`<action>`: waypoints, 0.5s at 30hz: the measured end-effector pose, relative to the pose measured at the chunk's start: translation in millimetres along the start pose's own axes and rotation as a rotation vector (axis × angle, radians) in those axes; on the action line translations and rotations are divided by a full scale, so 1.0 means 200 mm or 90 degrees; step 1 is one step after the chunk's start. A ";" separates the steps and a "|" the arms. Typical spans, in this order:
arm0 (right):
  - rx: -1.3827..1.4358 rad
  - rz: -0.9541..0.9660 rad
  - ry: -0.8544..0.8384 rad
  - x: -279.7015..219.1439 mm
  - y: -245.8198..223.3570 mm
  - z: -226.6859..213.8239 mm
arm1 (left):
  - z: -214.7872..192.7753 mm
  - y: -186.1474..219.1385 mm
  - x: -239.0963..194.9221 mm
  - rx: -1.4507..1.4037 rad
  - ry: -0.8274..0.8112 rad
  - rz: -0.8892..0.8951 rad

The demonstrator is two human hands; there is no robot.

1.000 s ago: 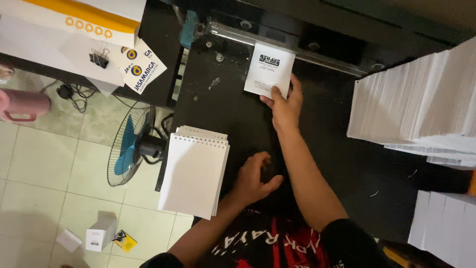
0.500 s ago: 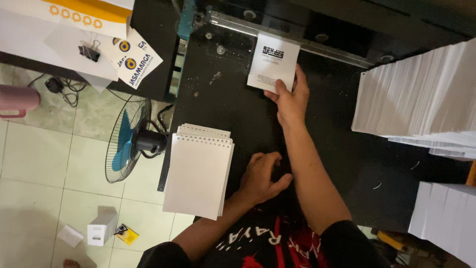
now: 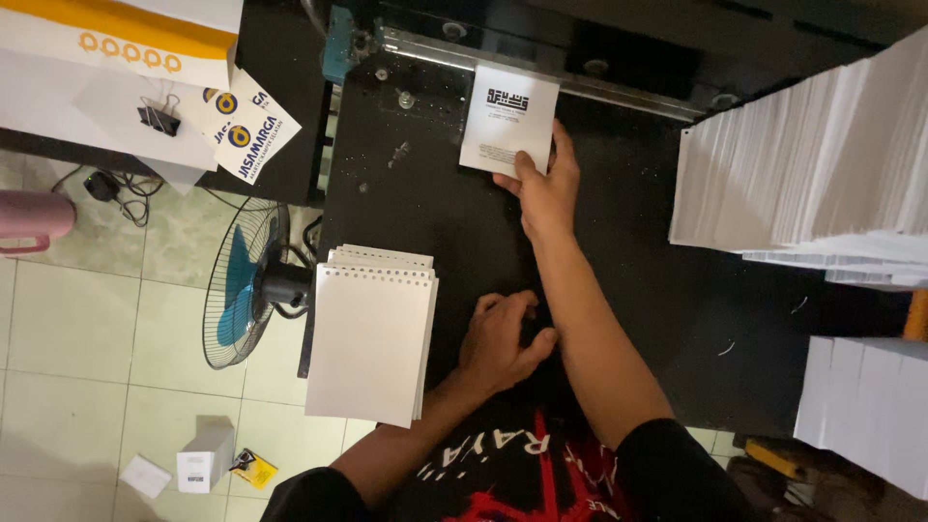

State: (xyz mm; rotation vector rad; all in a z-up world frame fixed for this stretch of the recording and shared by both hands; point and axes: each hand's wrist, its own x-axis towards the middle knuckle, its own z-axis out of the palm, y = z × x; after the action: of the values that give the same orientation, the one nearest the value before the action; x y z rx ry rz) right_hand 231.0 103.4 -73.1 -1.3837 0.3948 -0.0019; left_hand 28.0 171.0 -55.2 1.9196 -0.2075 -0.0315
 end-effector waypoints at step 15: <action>0.007 0.000 -0.016 0.00 -0.03 0.01 | -0.02 0.01 -0.01 0.006 0.032 0.012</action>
State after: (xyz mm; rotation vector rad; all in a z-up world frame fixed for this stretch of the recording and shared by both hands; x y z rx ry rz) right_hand 232.7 104.3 -67.5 -1.3717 0.3735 0.0139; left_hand 26.8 174.2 -51.2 1.9251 -0.1925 0.0296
